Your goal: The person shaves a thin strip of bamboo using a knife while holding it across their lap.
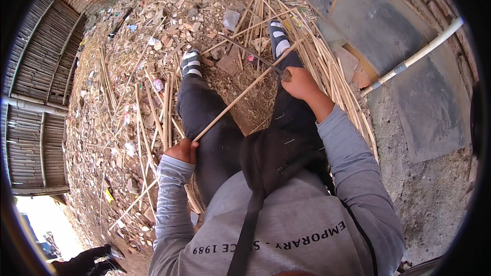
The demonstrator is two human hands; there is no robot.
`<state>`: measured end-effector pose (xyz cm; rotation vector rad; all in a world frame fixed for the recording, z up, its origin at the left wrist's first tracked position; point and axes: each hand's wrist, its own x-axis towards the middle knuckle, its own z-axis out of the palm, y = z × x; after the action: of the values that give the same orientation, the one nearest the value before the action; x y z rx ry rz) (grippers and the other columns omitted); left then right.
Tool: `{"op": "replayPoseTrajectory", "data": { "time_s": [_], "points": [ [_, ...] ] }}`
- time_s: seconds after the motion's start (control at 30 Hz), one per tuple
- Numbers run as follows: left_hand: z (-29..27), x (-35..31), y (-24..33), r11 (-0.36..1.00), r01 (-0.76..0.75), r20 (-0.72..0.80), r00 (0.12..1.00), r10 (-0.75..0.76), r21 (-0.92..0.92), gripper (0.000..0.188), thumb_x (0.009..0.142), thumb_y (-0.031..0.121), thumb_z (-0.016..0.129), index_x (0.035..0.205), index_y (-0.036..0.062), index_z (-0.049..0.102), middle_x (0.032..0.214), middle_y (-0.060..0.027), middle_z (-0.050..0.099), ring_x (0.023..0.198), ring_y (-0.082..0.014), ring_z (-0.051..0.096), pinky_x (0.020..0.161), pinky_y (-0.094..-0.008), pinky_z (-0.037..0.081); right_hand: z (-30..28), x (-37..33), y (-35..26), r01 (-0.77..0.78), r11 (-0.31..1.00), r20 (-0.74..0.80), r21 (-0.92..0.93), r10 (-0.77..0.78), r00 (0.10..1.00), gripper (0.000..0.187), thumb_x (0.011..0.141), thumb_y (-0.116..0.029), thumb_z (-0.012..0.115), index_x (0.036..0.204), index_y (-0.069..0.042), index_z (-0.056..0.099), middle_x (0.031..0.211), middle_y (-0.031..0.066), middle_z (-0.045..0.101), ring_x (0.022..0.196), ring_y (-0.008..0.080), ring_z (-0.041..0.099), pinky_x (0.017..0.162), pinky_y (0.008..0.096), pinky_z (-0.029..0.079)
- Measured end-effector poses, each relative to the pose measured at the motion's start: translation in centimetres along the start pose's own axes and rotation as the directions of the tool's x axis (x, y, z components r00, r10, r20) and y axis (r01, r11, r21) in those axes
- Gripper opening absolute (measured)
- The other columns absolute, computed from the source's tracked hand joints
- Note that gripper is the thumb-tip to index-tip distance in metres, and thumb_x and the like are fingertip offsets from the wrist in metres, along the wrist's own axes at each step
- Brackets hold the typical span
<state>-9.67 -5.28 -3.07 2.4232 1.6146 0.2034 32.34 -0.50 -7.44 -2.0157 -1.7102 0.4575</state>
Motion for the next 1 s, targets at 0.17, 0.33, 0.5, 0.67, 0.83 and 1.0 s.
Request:
{"op": "replayPoseTrajectory", "data": {
  "time_s": [0.17, 0.33, 0.5, 0.67, 0.83, 1.0],
  "points": [
    [0.6, -0.4, -1.2, 0.997, 0.073, 0.037, 0.997, -0.073, 0.001, 0.032, 0.102, 0.036, 0.053, 0.09, 0.0059, 0.056, 0.066, -0.0245, 0.062, 0.065, -0.0477, 0.063, 0.058, -0.0567, 0.048, 0.3, -1.7, -2.5, 0.134, 0.983, 0.01, 0.129, -0.137, 0.991, 0.024, 0.079, -0.024, 0.07, 0.096, -0.007, 0.069, 0.082, 0.0196, 0.07, 0.084, 0.042, 0.067, 0.075, 0.049, 0.054],
    [1.1, -0.4, -1.5, 0.999, -0.004, -0.025, 1.0, 0.002, -0.047, 0.033, 0.103, 0.036, 0.052, 0.091, 0.0056, 0.057, 0.067, -0.0252, 0.062, 0.066, -0.0483, 0.063, 0.059, -0.0571, 0.048, -1.0, -0.2, -1.2, 0.111, 0.993, 0.053, 0.027, -0.112, 0.992, 0.022, 0.078, -0.022, 0.072, 0.094, -0.007, 0.069, 0.083, 0.0198, 0.069, 0.083, 0.0418, 0.067, 0.074, 0.0485, 0.054],
    [0.7, 0.0, -0.9, 0.996, 0.025, 0.017, 1.0, -0.023, -0.087, 0.033, 0.104, 0.035, 0.051, 0.09, 0.0053, 0.057, 0.071, -0.025, 0.063, 0.068, -0.0486, 0.063, 0.06, -0.0567, 0.048, -1.3, 0.1, -1.6, 0.004, 0.998, -0.048, 0.064, -0.001, 0.999, 0.02, 0.078, -0.022, 0.071, 0.093, -0.008, 0.069, 0.084, 0.0197, 0.07, 0.084, 0.0421, 0.067, 0.075, 0.0501, 0.054],
    [-0.4, -0.3, -0.1, 0.999, 0.037, 0.081, 0.996, -0.038, 0.005, 0.033, 0.103, 0.034, 0.052, 0.09, 0.005, 0.056, 0.07, -0.025, 0.063, 0.069, -0.0477, 0.064, 0.061, -0.056, 0.049, -1.5, -1.5, -4.1, 0.151, 0.987, 0.243, -0.06, -0.132, 0.961, 0.016, 0.079, -0.022, 0.067, 0.089, -0.009, 0.067, 0.083, 0.0201, 0.069, 0.085, 0.0415, 0.067, 0.075, 0.0516, 0.053],
    [-0.5, 0.3, -0.3, 0.999, -0.004, 0.057, 0.998, 0.006, -0.045, 0.033, 0.103, 0.035, 0.052, 0.09, 0.0048, 0.057, 0.071, -0.025, 0.064, 0.069, -0.0474, 0.064, 0.061, -0.0561, 0.049, -1.5, 1.4, 0.3, -0.028, 1.0, 0.039, -0.002, 0.028, 0.999, 0.021, 0.079, -0.023, 0.068, 0.094, -0.008, 0.069, 0.089, 0.0195, 0.07, 0.09, 0.0407, 0.068, 0.079, 0.0494, 0.054],
    [-0.2, 0.0, -0.7, 0.999, 0.002, 0.059, 0.998, 0.001, -0.039, 0.033, 0.103, 0.034, 0.053, 0.088, 0.0041, 0.056, 0.07, -0.0248, 0.064, 0.068, -0.047, 0.064, 0.061, -0.0554, 0.049, -1.2, -1.1, -2.6, 0.093, 0.995, 0.158, -0.025, -0.088, 0.983, 0.023, 0.078, -0.023, 0.07, 0.092, -0.005, 0.069, 0.085, 0.0206, 0.07, 0.086, 0.0417, 0.068, 0.077, 0.0491, 0.054]
  ]
}}
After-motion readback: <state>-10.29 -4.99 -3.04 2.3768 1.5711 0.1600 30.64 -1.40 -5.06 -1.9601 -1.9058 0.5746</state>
